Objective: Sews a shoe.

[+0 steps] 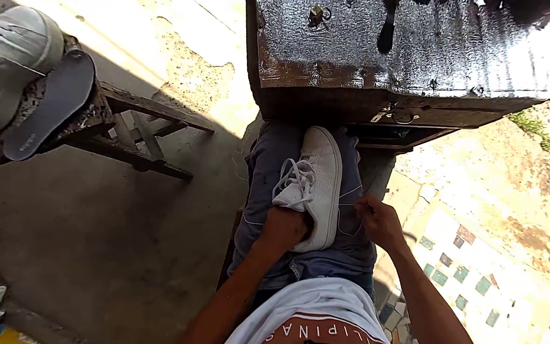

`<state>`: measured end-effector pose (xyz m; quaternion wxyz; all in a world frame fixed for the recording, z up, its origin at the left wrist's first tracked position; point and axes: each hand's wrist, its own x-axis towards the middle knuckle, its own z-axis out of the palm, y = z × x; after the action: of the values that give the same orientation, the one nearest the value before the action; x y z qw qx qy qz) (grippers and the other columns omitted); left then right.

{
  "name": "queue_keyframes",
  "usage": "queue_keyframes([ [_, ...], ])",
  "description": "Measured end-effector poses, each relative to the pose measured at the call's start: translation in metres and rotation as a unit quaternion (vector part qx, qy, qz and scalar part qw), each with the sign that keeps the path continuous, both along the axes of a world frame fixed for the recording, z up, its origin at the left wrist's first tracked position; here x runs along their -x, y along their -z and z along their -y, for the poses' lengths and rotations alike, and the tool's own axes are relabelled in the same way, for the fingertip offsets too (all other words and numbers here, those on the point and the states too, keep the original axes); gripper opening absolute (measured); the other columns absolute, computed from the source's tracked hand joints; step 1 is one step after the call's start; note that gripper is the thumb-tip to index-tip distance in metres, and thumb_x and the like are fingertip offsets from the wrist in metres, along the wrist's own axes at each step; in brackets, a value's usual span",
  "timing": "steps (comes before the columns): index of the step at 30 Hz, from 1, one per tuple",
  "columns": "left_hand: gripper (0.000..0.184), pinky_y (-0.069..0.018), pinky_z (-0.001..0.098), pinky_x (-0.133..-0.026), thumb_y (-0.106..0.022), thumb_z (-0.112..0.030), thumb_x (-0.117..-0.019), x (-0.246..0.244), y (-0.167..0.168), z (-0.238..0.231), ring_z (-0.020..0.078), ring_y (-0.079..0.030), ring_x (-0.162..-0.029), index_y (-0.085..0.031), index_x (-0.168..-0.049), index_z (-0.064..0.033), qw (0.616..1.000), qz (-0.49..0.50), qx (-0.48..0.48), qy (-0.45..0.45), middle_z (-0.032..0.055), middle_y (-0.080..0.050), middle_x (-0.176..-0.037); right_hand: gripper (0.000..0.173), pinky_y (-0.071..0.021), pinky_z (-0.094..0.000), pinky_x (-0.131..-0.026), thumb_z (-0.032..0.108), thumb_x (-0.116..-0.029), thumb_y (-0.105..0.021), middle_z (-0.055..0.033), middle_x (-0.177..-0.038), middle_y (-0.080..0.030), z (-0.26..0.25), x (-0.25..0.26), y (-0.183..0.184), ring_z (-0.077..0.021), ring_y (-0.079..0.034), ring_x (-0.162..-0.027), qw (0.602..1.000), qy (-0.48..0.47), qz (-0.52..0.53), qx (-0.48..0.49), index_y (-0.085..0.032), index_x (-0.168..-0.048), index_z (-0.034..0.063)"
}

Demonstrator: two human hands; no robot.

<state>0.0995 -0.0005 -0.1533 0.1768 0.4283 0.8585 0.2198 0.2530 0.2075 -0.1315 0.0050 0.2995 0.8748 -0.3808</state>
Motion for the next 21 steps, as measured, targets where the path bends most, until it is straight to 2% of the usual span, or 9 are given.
queue_keyframes([
  [2, 0.024, -0.0557, 0.0613, -0.068, -0.062, -0.022, -0.0922, -0.001, 0.002, 0.001, 0.0416, -0.072, -0.082, -0.071, -0.084, -0.0011, 1.0, -0.001, -0.01, 0.004, 0.0205, -0.072, -0.083, 0.023, -0.0529, -0.0471, -0.067, 0.021, -0.1032, -0.052, -0.0029, -0.076, -0.066, -0.013, -0.001, 0.001, -0.0188, -0.064, -0.069, 0.999, 0.033, 0.02, -0.034, -0.071, -0.105, 0.009],
  [3, 0.024, -0.0559, 0.0608, -0.067, -0.062, -0.021, -0.0917, 0.0, 0.002, 0.001, 0.0414, -0.073, -0.081, -0.071, -0.082, -0.0009, 1.0, -0.006, -0.021, 0.002, 0.0204, -0.072, -0.082, 0.022, -0.0528, -0.0415, -0.065, 0.021, -0.1038, -0.052, -0.0008, -0.076, -0.065, -0.015, 0.001, -0.003, -0.0152, -0.063, -0.068, 0.999, 0.044, 0.013, -0.009, -0.07, -0.107, 0.0093],
  [5, 0.023, -0.0559, 0.062, -0.066, -0.063, -0.019, -0.0903, 0.001, -0.002, 0.003, 0.0424, -0.072, -0.08, -0.07, -0.08, 0.0004, 1.0, 0.001, -0.02, 0.0, 0.0217, -0.071, -0.081, 0.016, -0.0497, -0.0231, -0.055, 0.016, -0.1036, -0.053, 0.0028, -0.072, -0.062, -0.016, 0.002, -0.014, -0.0055, -0.057, -0.059, 0.977, 0.081, -0.1, 0.173, -0.066, -0.106, 0.0072],
  [8, 0.025, -0.0545, 0.0619, -0.067, -0.061, -0.02, -0.0922, 0.003, -0.021, 0.006, 0.0444, -0.071, -0.082, -0.069, -0.082, 0.0007, 0.997, 0.033, 0.067, 0.003, 0.0235, -0.07, -0.083, 0.012, -0.0533, -0.0226, -0.058, 0.029, -0.0978, -0.067, 0.0035, -0.072, -0.064, -0.027, -0.009, -0.027, -0.005, -0.059, -0.058, 0.852, 0.125, -0.233, 0.452, -0.07, -0.097, 0.0173],
  [11, 0.027, -0.0532, 0.0611, -0.066, -0.059, -0.021, -0.0944, 0.007, -0.033, 0.007, 0.0447, -0.071, -0.081, -0.069, -0.082, 0.0008, 0.991, 0.052, 0.126, 0.01, 0.0234, -0.07, -0.083, 0.026, -0.0453, -0.017, -0.054, 0.025, -0.0988, -0.06, 0.0058, -0.079, -0.063, -0.033, -0.011, -0.018, 0.0003, -0.053, -0.06, 0.963, 0.076, -0.13, 0.225, -0.074, -0.083, 0.0111],
  [14, 0.029, -0.0534, 0.0596, -0.068, -0.057, -0.022, -0.0964, 0.006, -0.034, 0.002, 0.0435, -0.071, -0.084, -0.068, -0.083, 0.001, 0.987, 0.05, 0.154, 0.017, 0.0228, -0.07, -0.084, 0.03, -0.0498, -0.0401, -0.064, 0.038, -0.0979, -0.065, -0.0018, -0.081, -0.063, -0.007, 0.01, -0.004, -0.0144, -0.057, -0.068, 0.998, 0.021, 0.033, -0.041, -0.079, -0.117, 0.0189],
  [15, 0.029, -0.0534, 0.0595, -0.069, -0.056, -0.022, -0.0967, 0.006, -0.034, 0.001, 0.0435, -0.071, -0.085, -0.068, -0.083, 0.0011, 0.985, 0.053, 0.161, 0.017, 0.0228, -0.07, -0.085, 0.033, -0.0511, -0.0425, -0.067, 0.04, -0.0971, -0.067, -0.0033, -0.085, -0.065, 0.0, 0.016, 0.0, -0.0162, -0.059, -0.071, 0.998, 0.0, 0.044, -0.038, -0.077, -0.123, 0.0219],
  [19, 0.024, -0.057, 0.0582, -0.068, -0.057, -0.021, -0.0974, 0.01, -0.032, 0.036, 0.0364, -0.072, -0.084, -0.076, -0.093, -0.0086, 0.993, 0.052, 0.106, -0.028, 0.0152, -0.072, -0.091, 0.014, -0.0538, -0.0233, -0.076, 0.023, -0.0963, -0.07, -0.0018, -0.107, -0.064, -0.034, -0.001, 0.018, -0.0046, -0.06, -0.085, 0.99, -0.087, -0.05, 0.099, -0.079, -0.098, 0.0129],
  [21, 0.022, -0.0557, 0.0554, -0.066, -0.056, -0.021, -0.0993, 0.024, -0.033, 0.081, 0.0312, -0.069, -0.08, -0.076, -0.097, -0.0133, 0.989, 0.05, 0.112, -0.079, 0.0094, -0.068, -0.088, 0.014, -0.0559, -0.0244, -0.074, 0.02, -0.0979, -0.067, -0.005, -0.119, -0.064, -0.082, -0.042, 0.028, -0.0055, -0.063, -0.084, 0.994, -0.073, -0.018, 0.078, -0.078, -0.095, 0.0098],
])
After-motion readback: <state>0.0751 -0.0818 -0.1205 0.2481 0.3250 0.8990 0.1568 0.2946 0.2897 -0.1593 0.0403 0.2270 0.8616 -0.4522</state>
